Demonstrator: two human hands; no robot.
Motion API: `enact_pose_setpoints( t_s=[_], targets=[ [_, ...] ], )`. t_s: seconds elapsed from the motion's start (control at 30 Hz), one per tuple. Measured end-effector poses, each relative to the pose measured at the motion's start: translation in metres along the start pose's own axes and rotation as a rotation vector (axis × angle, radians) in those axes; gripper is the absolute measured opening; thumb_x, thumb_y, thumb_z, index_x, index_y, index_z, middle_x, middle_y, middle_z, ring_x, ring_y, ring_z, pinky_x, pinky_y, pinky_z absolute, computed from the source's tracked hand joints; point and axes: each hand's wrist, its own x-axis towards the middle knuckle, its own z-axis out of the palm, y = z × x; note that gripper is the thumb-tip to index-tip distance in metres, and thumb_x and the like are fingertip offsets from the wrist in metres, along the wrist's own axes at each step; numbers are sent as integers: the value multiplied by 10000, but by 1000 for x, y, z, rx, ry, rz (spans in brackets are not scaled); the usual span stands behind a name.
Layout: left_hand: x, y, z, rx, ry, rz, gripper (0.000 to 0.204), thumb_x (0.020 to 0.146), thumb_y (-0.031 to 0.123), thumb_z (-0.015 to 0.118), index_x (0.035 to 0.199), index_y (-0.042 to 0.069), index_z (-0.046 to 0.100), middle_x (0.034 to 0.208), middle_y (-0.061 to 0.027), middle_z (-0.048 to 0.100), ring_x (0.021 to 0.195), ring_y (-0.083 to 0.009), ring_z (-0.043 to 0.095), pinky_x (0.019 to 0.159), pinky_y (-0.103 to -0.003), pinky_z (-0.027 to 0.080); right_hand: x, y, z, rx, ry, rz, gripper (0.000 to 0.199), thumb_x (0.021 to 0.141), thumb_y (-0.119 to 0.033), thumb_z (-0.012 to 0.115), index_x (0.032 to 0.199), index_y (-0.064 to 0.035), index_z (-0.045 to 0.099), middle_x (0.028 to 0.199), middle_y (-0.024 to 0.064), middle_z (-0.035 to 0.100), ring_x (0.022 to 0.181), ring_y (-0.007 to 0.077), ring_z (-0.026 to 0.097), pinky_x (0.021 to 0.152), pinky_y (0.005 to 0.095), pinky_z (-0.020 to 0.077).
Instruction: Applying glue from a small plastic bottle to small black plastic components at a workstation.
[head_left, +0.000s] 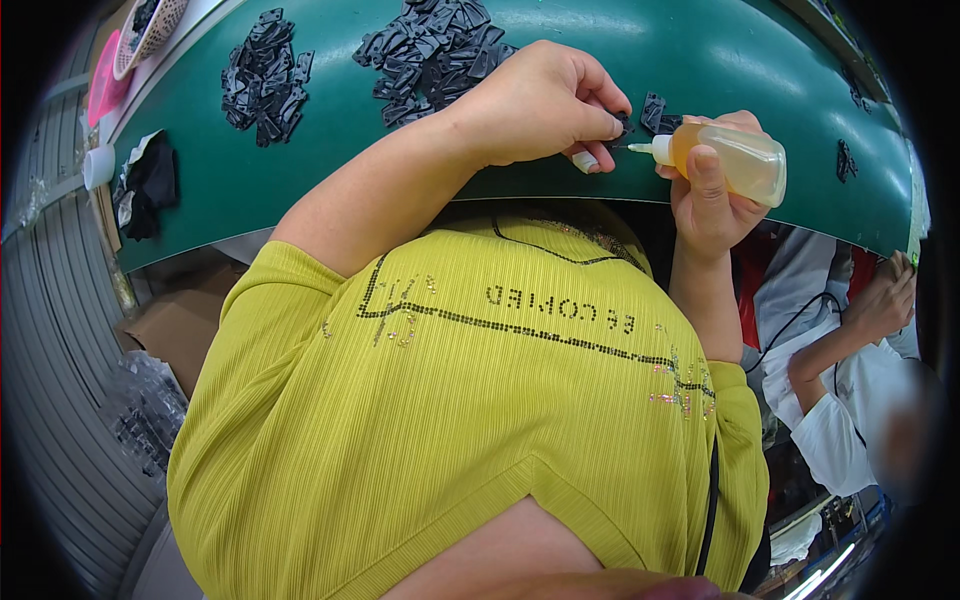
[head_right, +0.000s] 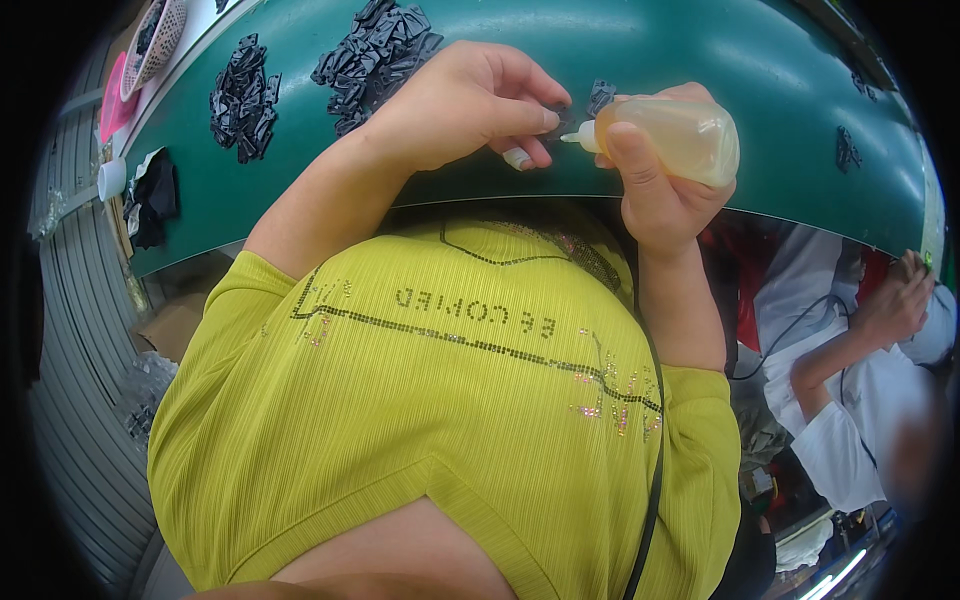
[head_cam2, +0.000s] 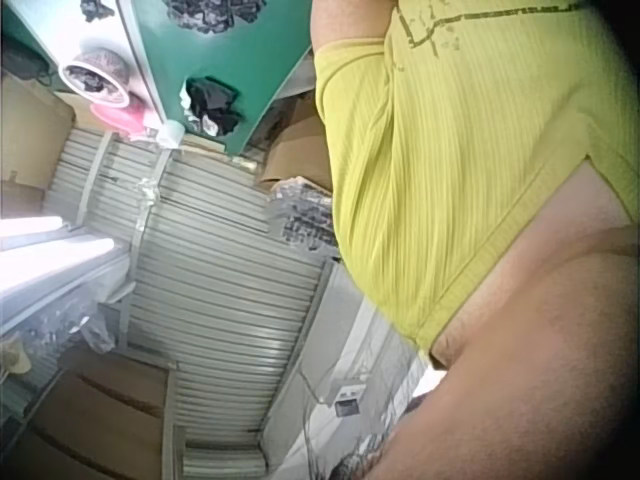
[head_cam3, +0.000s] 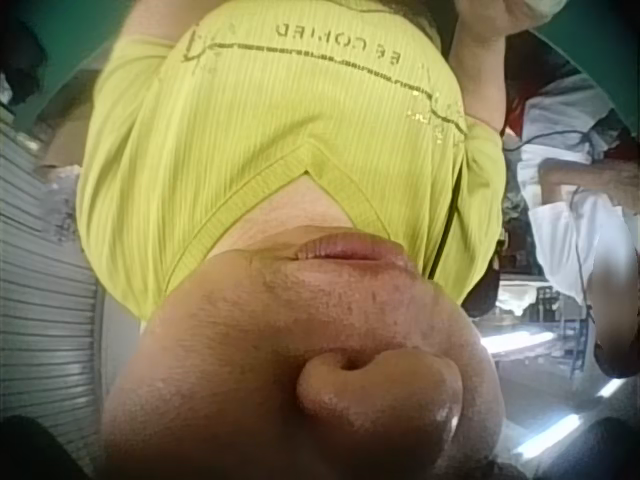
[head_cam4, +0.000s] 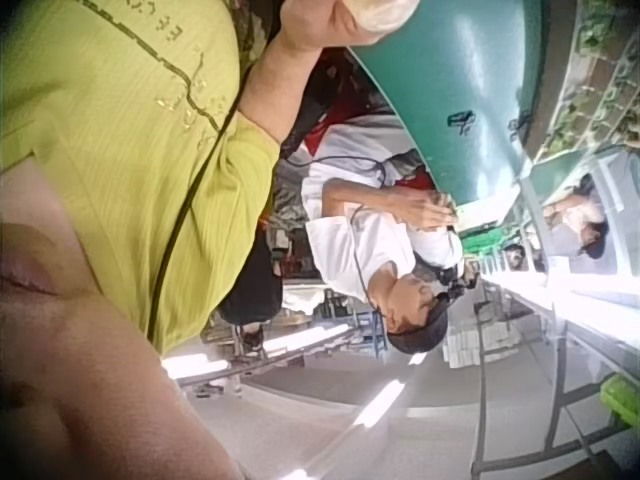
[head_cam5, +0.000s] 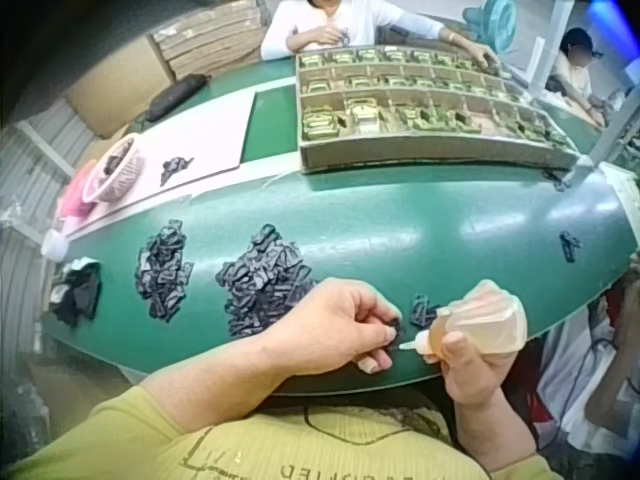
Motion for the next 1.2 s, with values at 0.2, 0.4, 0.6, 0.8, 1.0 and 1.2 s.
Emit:
enact_pose_setpoints(
  t_s=[0.2, 0.4, 0.6, 0.8, 1.0, 1.2],
  targets=[
    [2, -3, -1, 4, 0, 1, 261, 819, 35, 612, 1044, -91, 573, 880, -132, 647, 677, -168, 667, 601, -235, 533, 2, 1, -3, -98, -71, -27, 146, 817, -11, 656, 942, 29, 591, 875, 111, 586, 619, 135, 581, 509, 214, 465],
    [2, -5, -1, -47, 48, 46, 228, 814, 20, 627, 1012, -88, 596, 822, -129, 650, 651, -172, 669, 594, -238, 542, 4, 7, -14, 86, 218, 18, 102, 838, -31, 628, 931, -7, 594, 836, 108, 602, 624, 142, 560, 466, 240, 436],
    [16, 3, 11, 251, 169, 269, 289, 811, 128, 672, 1042, -43, 634, 794, -95, 663, 649, -132, 657, 583, -223, 513, 17, 10, -34, 447, 402, 184, 268, 880, -255, 604, 926, 9, 585, 842, 152, 622, 565, 134, 498, 523, 254, 401],
    [0, 34, -4, 855, 567, 402, 133, 738, 98, 678, 766, -24, 633, 754, -164, 655, 700, -284, 644, 616, -336, 494, 12, 9, -35, 404, 365, 170, 139, 881, -189, 588, 914, -55, 607, 851, 113, 626, 573, 145, 496, 498, 285, 413],
    [11, -2, -11, 1057, 464, 377, 222, 728, 230, 714, 777, 23, 647, 772, -116, 640, 733, -303, 614, 689, -369, 495, 11, 7, -22, 346, 291, 123, 244, 869, -233, 620, 965, -10, 598, 868, 151, 637, 571, 139, 501, 523, 276, 421],
    [5, -6, -9, 964, 512, 482, 200, 728, 191, 709, 786, 11, 644, 771, -143, 642, 723, -302, 618, 666, -365, 493, 10, 8, -17, 266, 273, 104, 228, 869, -226, 624, 974, -25, 600, 865, 145, 643, 546, 148, 505, 528, 286, 442]
  ],
)
